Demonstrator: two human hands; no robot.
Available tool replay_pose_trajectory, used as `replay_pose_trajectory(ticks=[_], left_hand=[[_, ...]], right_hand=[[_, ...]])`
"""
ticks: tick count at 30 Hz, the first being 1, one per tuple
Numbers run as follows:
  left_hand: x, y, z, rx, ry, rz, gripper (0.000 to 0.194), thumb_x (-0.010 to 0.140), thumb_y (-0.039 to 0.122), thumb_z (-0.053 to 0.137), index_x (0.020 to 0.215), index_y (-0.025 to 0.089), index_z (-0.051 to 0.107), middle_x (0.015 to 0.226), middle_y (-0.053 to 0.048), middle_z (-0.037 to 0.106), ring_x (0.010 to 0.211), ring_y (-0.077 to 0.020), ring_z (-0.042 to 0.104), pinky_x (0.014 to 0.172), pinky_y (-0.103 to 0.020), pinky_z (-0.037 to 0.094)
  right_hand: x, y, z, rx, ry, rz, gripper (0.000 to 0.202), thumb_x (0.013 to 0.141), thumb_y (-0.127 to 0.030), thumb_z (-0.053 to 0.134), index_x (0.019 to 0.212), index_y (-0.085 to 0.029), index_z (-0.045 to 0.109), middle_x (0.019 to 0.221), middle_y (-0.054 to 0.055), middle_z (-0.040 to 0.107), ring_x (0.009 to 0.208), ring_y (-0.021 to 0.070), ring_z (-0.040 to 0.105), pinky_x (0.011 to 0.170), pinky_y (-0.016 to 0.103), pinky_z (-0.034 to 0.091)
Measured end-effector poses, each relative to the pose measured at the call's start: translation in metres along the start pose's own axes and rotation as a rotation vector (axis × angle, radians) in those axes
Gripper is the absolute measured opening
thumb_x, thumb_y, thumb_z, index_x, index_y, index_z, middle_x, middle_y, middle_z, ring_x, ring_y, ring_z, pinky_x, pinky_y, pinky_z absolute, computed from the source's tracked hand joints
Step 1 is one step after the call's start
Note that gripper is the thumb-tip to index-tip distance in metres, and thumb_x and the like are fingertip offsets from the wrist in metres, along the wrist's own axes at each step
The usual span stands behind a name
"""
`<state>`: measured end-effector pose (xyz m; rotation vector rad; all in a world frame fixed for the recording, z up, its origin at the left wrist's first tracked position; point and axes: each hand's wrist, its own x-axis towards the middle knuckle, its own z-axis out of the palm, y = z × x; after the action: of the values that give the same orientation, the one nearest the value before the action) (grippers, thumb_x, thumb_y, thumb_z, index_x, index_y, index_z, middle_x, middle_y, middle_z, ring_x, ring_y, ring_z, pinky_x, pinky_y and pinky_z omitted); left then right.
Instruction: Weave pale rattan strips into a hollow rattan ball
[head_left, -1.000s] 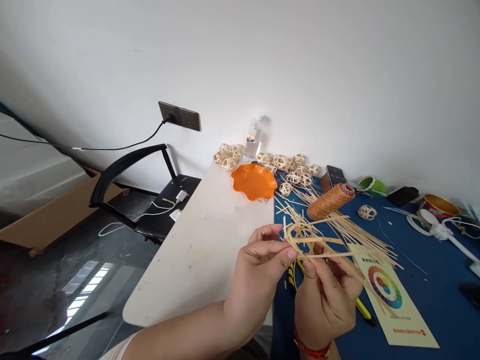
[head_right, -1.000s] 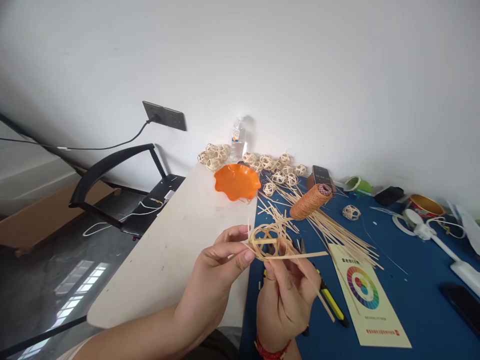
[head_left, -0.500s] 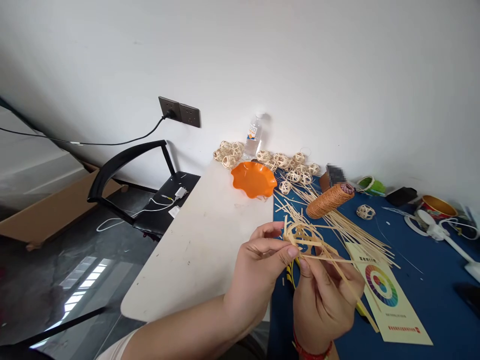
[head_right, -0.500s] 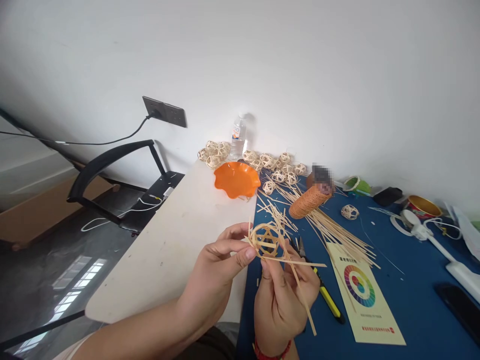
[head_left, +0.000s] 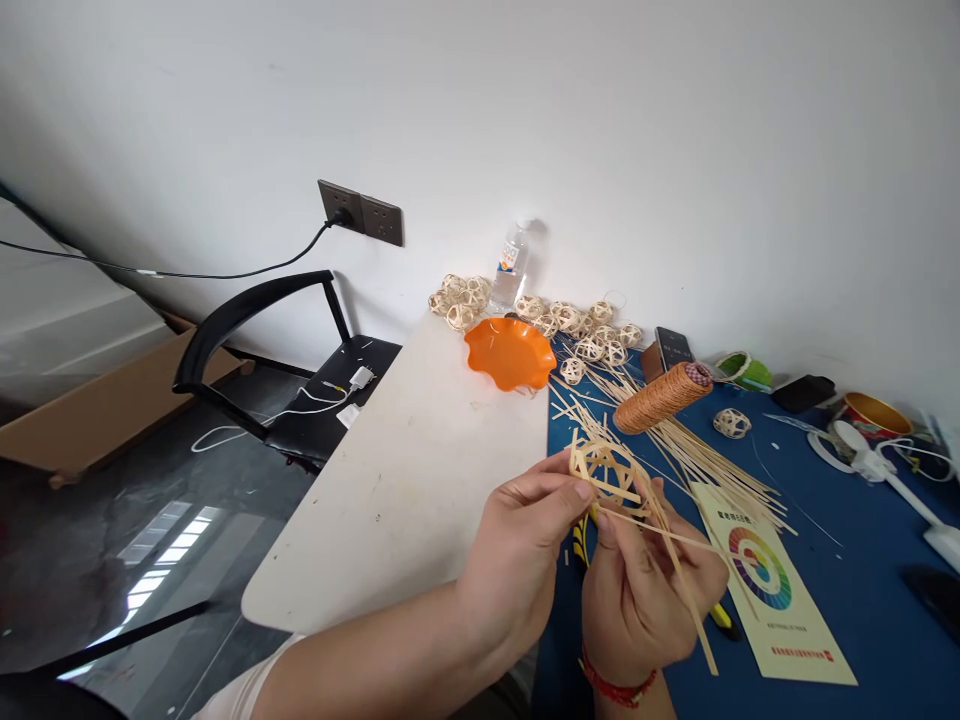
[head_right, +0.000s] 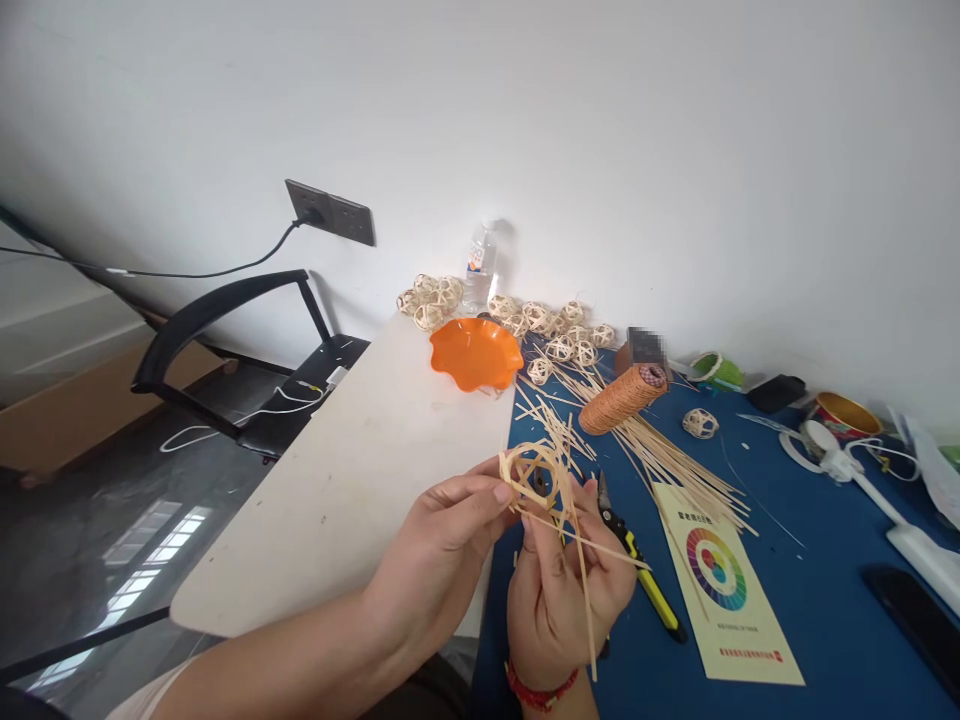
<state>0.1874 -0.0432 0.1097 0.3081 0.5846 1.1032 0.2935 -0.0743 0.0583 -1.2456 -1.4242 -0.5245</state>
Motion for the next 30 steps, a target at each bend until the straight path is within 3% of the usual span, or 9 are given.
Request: replay_pose_trajectory(ticks=[6, 11, 16, 20, 23, 24, 25, 27, 30], left_hand=[[0.002, -0.001, 0.000, 0.006, -0.035, -0.028, 0.018, 0.070, 0.029, 0.085, 0.064, 0.016, 0.074, 0.099, -0.010, 0.071, 0.107, -0.0255, 0.063, 0.096, -0.039, 0.048], [0.007, -0.003, -0.003, 0.104, -0.019, 0.054, 0.017, 0.075, 0.029, 0.082, 0.065, 0.016, 0.074, 0.121, -0.011, 0.069, 0.123, -0.0294, 0.058, 0.103, -0.040, 0.046], [0.010, 0.005, -0.008, 0.251, -0.010, 0.251, 0.013, 0.080, 0.026, 0.078, 0.071, 0.018, 0.074, 0.139, -0.009, 0.061, 0.134, -0.0293, 0.053, 0.112, -0.043, 0.040], [0.009, 0.016, -0.013, 0.468, 0.016, 0.409, 0.012, 0.083, 0.024, 0.076, 0.072, 0.020, 0.074, 0.139, -0.009, 0.062, 0.138, -0.0292, 0.050, 0.112, -0.043, 0.042], [0.006, 0.019, -0.018, 0.637, -0.001, 0.551, 0.010, 0.085, 0.021, 0.073, 0.075, 0.021, 0.075, 0.140, -0.010, 0.062, 0.137, -0.0290, 0.051, 0.114, -0.044, 0.042], [0.005, 0.019, -0.019, 0.689, -0.007, 0.590, 0.010, 0.086, 0.020, 0.072, 0.077, 0.021, 0.075, 0.141, -0.010, 0.061, 0.137, -0.0293, 0.052, 0.114, -0.045, 0.042], [0.004, 0.019, -0.021, 0.737, -0.012, 0.622, 0.009, 0.087, 0.019, 0.072, 0.078, 0.021, 0.075, 0.143, -0.010, 0.060, 0.136, -0.0297, 0.052, 0.114, -0.046, 0.042], [0.002, 0.017, -0.024, 0.821, -0.025, 0.683, 0.009, 0.088, 0.018, 0.070, 0.081, 0.021, 0.075, 0.144, -0.011, 0.058, 0.136, -0.0305, 0.053, 0.113, -0.047, 0.044], [-0.003, 0.018, -0.028, 0.932, -0.060, 0.790, 0.010, 0.088, 0.015, 0.068, 0.086, 0.021, 0.076, 0.146, -0.010, 0.056, 0.135, -0.0305, 0.054, 0.110, -0.045, 0.048]], right_hand=[[-0.002, -0.002, -0.002, -0.041, -0.012, 0.044, 0.029, 0.082, -0.002, 0.072, 0.103, -0.021, 0.077, 0.109, 0.010, 0.070, 0.109, 0.0304, 0.069, 0.087, 0.049, 0.061], [-0.005, -0.002, 0.001, -0.072, -0.041, 0.096, 0.024, 0.084, -0.006, 0.073, 0.104, -0.018, 0.076, 0.110, 0.012, 0.071, 0.114, 0.0294, 0.065, 0.091, 0.049, 0.058], [-0.026, -0.005, -0.003, 0.014, -0.079, 0.194, 0.026, 0.084, -0.011, 0.073, 0.109, -0.019, 0.071, 0.119, 0.012, 0.063, 0.116, 0.0300, 0.063, 0.091, 0.051, 0.057], [-0.030, -0.029, -0.026, 0.130, -0.087, 0.287, 0.023, 0.081, -0.009, 0.073, 0.101, -0.019, 0.069, 0.106, 0.009, 0.056, 0.092, 0.0226, 0.066, 0.073, 0.042, 0.059], [-0.006, -0.049, -0.043, 0.138, -0.186, 0.137, 0.016, 0.081, -0.011, 0.070, 0.095, -0.020, 0.069, 0.086, 0.004, 0.054, 0.073, 0.0172, 0.061, 0.058, 0.033, 0.054], [0.006, -0.054, -0.045, 0.118, -0.150, 0.116, 0.013, 0.083, -0.014, 0.070, 0.093, -0.021, 0.070, 0.083, 0.003, 0.053, 0.068, 0.0158, 0.059, 0.054, 0.031, 0.052], [0.018, -0.057, -0.046, 0.061, -0.110, 0.148, 0.011, 0.083, -0.017, 0.071, 0.093, -0.022, 0.071, 0.084, 0.004, 0.056, 0.068, 0.0164, 0.060, 0.053, 0.031, 0.050], [0.038, -0.061, -0.042, 0.037, -0.245, 0.352, 0.006, 0.087, -0.021, 0.070, 0.092, -0.024, 0.073, 0.088, 0.006, 0.066, 0.072, 0.0186, 0.065, 0.060, 0.032, 0.053], [0.055, -0.060, -0.028, 0.188, -0.385, 0.617, 0.012, 0.092, -0.029, 0.065, 0.103, -0.027, 0.072, 0.081, 0.001, 0.072, 0.064, 0.0151, 0.066, 0.055, 0.026, 0.052]])
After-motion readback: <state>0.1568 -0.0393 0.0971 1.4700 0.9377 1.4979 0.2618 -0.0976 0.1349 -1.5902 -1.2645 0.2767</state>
